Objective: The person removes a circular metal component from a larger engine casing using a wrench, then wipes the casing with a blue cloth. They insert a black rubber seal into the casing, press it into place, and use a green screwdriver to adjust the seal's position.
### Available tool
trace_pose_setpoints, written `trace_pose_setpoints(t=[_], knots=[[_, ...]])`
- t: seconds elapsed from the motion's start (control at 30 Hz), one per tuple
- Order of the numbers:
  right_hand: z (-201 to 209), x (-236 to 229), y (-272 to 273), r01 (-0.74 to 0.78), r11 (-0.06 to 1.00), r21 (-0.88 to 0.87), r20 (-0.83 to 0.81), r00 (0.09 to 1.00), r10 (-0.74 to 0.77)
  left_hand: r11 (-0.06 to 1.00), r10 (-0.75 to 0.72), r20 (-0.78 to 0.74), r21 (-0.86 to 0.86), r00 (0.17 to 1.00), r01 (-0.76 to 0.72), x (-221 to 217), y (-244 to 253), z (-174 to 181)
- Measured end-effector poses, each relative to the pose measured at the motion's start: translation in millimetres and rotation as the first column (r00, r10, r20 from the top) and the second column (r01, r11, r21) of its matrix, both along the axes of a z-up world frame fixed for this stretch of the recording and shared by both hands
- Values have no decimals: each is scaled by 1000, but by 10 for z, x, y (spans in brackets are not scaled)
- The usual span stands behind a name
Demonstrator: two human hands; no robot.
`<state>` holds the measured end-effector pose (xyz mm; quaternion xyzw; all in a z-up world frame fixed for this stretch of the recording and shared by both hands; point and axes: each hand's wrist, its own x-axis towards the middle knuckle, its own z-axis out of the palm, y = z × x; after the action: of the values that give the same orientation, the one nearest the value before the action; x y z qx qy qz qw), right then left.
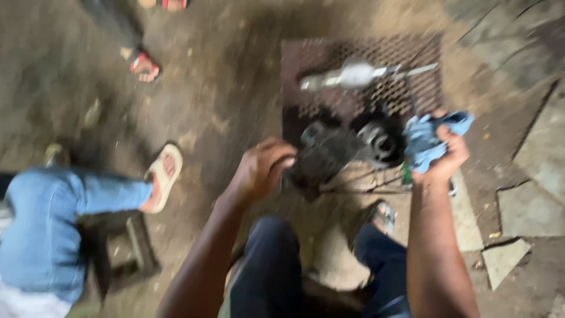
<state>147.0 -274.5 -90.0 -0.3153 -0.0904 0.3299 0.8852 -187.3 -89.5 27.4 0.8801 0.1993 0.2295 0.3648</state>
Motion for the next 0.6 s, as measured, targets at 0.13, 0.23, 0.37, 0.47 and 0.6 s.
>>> trace_pose_setpoints(t=[0.13, 0.23, 0.37, 0.47, 0.6], knots=[[28, -8, 51, 45, 999, -18, -29, 999, -45, 999, -21, -60, 48, 998, 23, 26, 9, 115], [-2, -36, 32, 51, 998, -25, -51, 997, -53, 997, -68, -115, 19, 991, 70, 31, -12, 127], [3, -26, 73, 58, 997, -47, -67, 996, -61, 997, -75, -48, 18, 996, 76, 40, -4, 134], [14, -58, 97, 50, 998, -48, -52, 997, -52, 996, -89, -41, 5, 995, 89, 54, 8, 137], [11, -73, 88, 55, 995, -83, -38, 998, -59, 995, -102, -65, -9, 993, 102, 51, 4, 127]])
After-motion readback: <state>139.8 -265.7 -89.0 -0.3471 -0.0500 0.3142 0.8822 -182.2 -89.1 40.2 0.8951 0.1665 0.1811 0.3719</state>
